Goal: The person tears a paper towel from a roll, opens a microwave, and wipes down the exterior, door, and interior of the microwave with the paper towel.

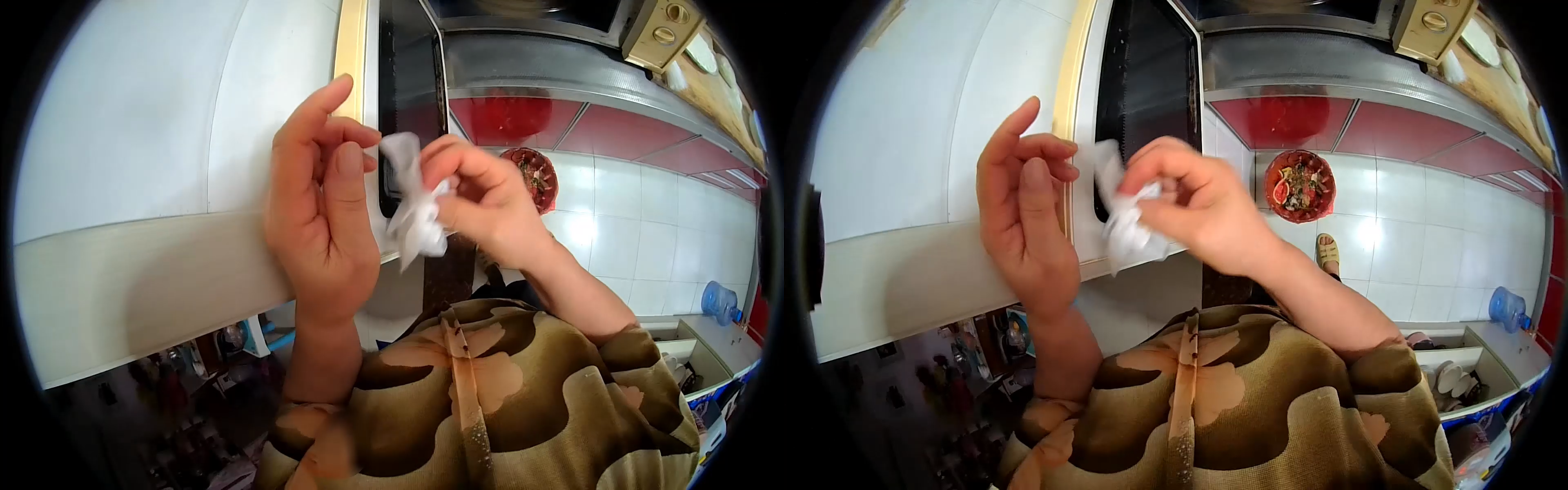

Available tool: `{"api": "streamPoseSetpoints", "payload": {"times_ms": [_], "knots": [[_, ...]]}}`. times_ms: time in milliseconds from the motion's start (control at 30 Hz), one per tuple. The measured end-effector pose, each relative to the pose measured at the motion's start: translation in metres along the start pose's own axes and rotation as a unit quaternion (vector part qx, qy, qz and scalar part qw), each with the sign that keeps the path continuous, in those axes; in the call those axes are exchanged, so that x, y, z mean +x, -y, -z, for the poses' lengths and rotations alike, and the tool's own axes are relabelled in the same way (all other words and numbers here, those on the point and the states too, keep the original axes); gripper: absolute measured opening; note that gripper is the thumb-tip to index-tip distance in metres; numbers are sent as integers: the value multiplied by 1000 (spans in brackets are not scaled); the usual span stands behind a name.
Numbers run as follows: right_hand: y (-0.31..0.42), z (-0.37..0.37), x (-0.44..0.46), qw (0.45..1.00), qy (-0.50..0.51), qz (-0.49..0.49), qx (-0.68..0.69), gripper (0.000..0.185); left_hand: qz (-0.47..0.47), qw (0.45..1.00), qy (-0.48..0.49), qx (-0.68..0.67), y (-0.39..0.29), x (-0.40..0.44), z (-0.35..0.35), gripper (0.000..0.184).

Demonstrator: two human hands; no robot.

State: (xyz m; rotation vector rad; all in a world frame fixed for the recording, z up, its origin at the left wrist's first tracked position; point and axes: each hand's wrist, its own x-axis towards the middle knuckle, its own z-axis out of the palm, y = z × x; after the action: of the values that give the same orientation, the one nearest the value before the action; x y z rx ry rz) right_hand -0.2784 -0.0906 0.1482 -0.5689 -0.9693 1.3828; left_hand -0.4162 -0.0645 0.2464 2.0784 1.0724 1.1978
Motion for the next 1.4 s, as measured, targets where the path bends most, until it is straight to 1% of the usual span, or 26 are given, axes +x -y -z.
{"api": "streamPoseSetpoints", "payload": {"times_ms": [33, 67, 133, 167, 200, 233, 267, 400, 467, 533, 600, 633, 667, 733, 800, 867, 933, 1000, 1067, 1133, 1167, 1200, 1267, 1300, 1333, 1400], "knots": [[7, -8, 0, 995, 48, 49, -69, 19, -5, 1000, -2, -8, 1, 0, 1, 32], [7, -16, 0, 979, 77, 107, -158, 16, -12, 1000, -6, -16, 1, 0, 1, 33], [3, -25, -5, 970, 78, 88, -212, 15, -11, 1000, 0, 0, 0, -1, 1, 33], [-2, -23, -7, 970, 80, 90, -212, 15, -10, 1000, 9, 16, 0, -1, 3, 33], [-6, -18, -10, 973, 69, 61, -214, 15, -10, 1000, 8, 16, 0, -1, 4, 33], [-7, -14, -13, 974, 56, 32, -219, 16, -12, 1000, 2, -4, 0, -1, 3, 32], [-6, -13, -14, 972, 53, 33, -225, 16, -16, 1000, -2, -27, 1, 0, 1, 31], [10, -29, -8, 966, 55, 72, -241, 15, -16, 999, -8, -36, 2, 1, 2, 31], [9, -32, -7, 961, 76, 134, -229, 15, -24, 999, -6, -24, 1, 0, 3, 32], [-1, -24, -9, 961, 82, 124, -232, 15, -26, 1000, 1, -8, 1, -2, 5, 32], [-6, -14, -11, 974, 68, 17, -216, 15, -27, 1000, 8, 7, 2, 0, 4, 32], [-7, -9, -8, 975, 47, 52, -213, 15, -32, 999, 7, 5, 1, 1, 3, 32], [-2, -3, -7, 990, -14, -86, -109, 14, -34, 999, 7, 5, -1, 0, 3, 32], [-7, 20, 5, 991, -111, -43, -64, 15, -24, 1000, 2, 4, -2, -1, 1, 32], [-15, 50, 13, 968, -137, -52, -205, 17, -19, 1000, 3, -12, -1, -1, -4, 32], [-38, 69, 11, 963, -150, -37, -221, 18, 13, 999, -15, -45, 1, -2, 0, 32], [-77, 84, 3, 971, -107, -100, -191, 17, 12, 1000, -13, -25, -1, -2, 0, 32], [-105, 70, -21, 959, -47, -147, -237, 18, 4, 1000, -2, -12, -1, -2, 0, 32], [-132, 45, -51, 953, -71, -51, -290, 16, -2, 1000, 2, 8, 0, -2, 2, 31], [-140, 37, -73, 961, -60, -141, -231, 12, -15, 1000, 8, 23, 2, 0, 1, 31], [-149, 36, -80, 970, -72, -162, -165, 12, -10, 1000, 3, 5, 3, 0, 0, 31], [-144, 36, -78, 970, -73, -163, -165, 12, -5, 1000, -3, -11, 3, -1, 0, 31], [-132, 30, -67, 971, -144, -185, -55, 12, -1, 1000, -1, -13, 1, 0, -1, 31], [-131, 31, -63, 968, -149, -201, -5, 14, 0, 1000, 1, -16, 0, -1, 0, 31], [-132, 30, -64, 969, -143, -202, -3, 14, 0, 1000, -3, -11, 1, -1, 2, 31], [-129, 34, -69, 963, -98, -242, 58, 16, -20, 1000, 2, -8, 4, 0, -1, 31]]}}
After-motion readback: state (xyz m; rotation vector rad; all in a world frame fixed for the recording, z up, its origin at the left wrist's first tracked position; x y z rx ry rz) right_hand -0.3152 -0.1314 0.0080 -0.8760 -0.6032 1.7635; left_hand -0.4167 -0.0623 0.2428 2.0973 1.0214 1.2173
